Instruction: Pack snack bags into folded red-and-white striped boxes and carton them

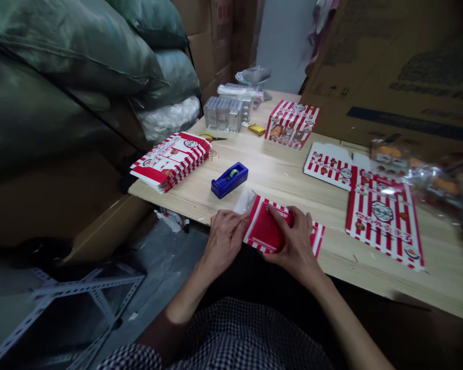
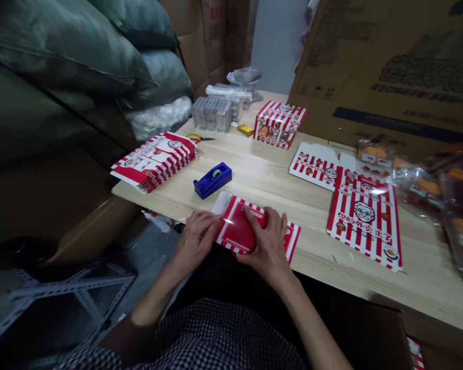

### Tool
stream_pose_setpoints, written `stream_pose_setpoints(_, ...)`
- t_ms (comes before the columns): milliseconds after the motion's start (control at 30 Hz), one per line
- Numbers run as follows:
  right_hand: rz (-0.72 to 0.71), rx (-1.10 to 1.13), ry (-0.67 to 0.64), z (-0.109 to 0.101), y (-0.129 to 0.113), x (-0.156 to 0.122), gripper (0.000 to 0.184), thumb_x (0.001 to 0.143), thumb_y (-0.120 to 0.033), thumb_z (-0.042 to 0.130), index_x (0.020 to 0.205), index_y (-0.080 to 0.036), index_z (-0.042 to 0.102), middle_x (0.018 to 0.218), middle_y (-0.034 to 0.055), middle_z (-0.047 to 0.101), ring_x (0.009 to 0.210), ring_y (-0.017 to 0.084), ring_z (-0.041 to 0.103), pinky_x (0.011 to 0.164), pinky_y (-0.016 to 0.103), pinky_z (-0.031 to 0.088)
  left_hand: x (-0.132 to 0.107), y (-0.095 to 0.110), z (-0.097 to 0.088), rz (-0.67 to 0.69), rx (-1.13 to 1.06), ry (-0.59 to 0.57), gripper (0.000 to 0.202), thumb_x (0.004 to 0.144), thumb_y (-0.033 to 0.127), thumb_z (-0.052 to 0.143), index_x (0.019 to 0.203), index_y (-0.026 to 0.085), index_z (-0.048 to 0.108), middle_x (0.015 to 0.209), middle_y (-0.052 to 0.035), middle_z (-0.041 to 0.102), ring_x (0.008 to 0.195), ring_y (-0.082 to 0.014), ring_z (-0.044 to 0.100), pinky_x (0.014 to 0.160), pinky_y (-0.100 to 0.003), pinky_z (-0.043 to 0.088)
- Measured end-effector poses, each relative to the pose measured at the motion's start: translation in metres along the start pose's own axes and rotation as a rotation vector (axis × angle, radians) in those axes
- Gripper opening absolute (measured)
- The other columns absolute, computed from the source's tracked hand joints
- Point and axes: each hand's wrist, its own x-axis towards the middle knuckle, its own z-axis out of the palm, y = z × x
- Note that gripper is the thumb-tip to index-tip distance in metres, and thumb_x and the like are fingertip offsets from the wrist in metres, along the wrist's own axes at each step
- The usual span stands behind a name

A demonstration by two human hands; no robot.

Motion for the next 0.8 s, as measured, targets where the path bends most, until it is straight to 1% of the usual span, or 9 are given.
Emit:
stream_pose_setpoints(133,0.132,0.068,0.148,0.006,-0.005,-0.016,0.110,0.069,-0.046,0.080,0.159,-0.041,0.017,0.141,0.0131,0.027,0.133,0.044,0.035,0.112,0.068,0.026,0.001,0.012,0.004,0.149,0.041,-0.099,0.032,0.098,0.039,0.057,0.125,0.026,0.069,0.115,-0.0084,0.071,0.117,-0.0273,0.057,0.104,-0.048,0.041)
stream_pose_setpoints(200,0.225,0.129,0.255,0.010,-0.010,-0.024,0.108,0.071,-0.045,0.079,0.159,-0.040,0.017,0.139,0.0131,0.027,0.129,0.043,0.037,0.108,0.065,0.035,0.004,0.015,0.006,0.245,0.057,-0.149,0.045,0.094,0.040,0.064,0.137,0.029,0.060,0.127,-0.0081,0.068,0.131,-0.0295,0.050,0.114,-0.052,0.032)
stream_pose_setpoints(300,0.357,0.219,0.400,0.013,-0.024,-0.032,0.106,0.073,-0.045,0.078,0.160,-0.035,0.017,0.141,0.0139,0.024,0.133,0.041,0.035,0.109,0.062,0.039,0.007,0.023,0.014,0.337,0.116,-0.072,0.065,0.088,0.040,0.071,0.148,0.033,0.046,0.148,-0.0084,0.054,0.149,-0.0354,0.028,0.122,-0.061,0.012)
stream_pose_setpoints(367,0.453,0.279,0.483,0.010,-0.036,-0.039,0.109,0.074,-0.047,0.078,0.161,-0.033,0.015,0.142,0.0149,0.022,0.135,0.042,0.033,0.110,0.063,0.037,0.005,0.031,0.022,0.269,0.018,0.039,0.074,0.087,0.039,0.072,0.152,0.031,0.038,0.156,-0.0110,0.043,0.149,-0.0363,0.029,0.122,-0.061,0.018)
stream_pose_setpoints(433,0.528,0.350,0.520,0.005,-0.045,-0.051,0.115,0.071,-0.049,0.081,0.162,-0.034,0.012,0.144,0.0150,0.022,0.136,0.043,0.031,0.111,0.066,0.036,0.000,0.037,0.030,0.097,-0.230,0.056,0.073,0.090,0.038,0.069,0.152,0.029,0.032,0.151,-0.0136,0.047,0.136,-0.0322,0.048,0.114,-0.053,0.039)
stream_pose_setpoints(533,0.545,0.534,0.446,-0.005,-0.045,-0.076,0.108,0.077,-0.048,0.079,0.162,-0.037,0.012,0.143,0.0124,0.029,0.136,0.037,0.038,0.111,0.060,0.041,-0.008,0.040,0.033,-0.146,-0.555,-0.074,0.068,0.092,0.036,0.066,0.150,0.030,0.030,0.130,-0.0108,0.062,0.108,-0.0249,0.067,0.093,-0.041,0.057)
stream_pose_setpoints(667,0.510,0.773,0.440,-0.009,-0.021,-0.105,0.071,0.096,-0.038,0.058,0.158,-0.038,0.024,0.144,0.0094,0.042,0.133,0.026,0.050,0.109,0.048,0.050,-0.015,0.028,0.033,-0.270,-0.612,-0.325,0.080,0.086,0.032,0.073,0.152,0.032,0.029,0.099,-0.0040,0.070,0.076,-0.0186,0.067,0.068,-0.030,0.058)
stream_pose_setpoints(733,0.498,0.835,0.460,-0.003,-0.006,-0.112,0.056,0.098,-0.034,0.054,0.152,-0.036,0.038,0.146,0.0086,0.045,0.133,0.025,0.052,0.105,0.045,0.053,-0.018,0.019,0.040,-0.301,-0.660,-0.418,0.083,0.084,0.030,0.075,0.152,0.031,0.028,0.095,-0.0026,0.070,0.071,-0.0159,0.065,0.065,-0.027,0.056)
stream_pose_setpoints(800,0.508,0.908,0.465,0.007,0.006,-0.113,0.045,0.098,-0.032,0.055,0.142,-0.033,0.051,0.143,0.0085,0.049,0.128,0.024,0.057,0.103,0.044,0.054,-0.023,0.010,0.054,-0.332,-0.755,-0.417,0.079,0.083,0.027,0.076,0.148,0.031,0.031,0.107,-0.0045,0.070,0.077,-0.0144,0.067,0.069,-0.025,0.056)
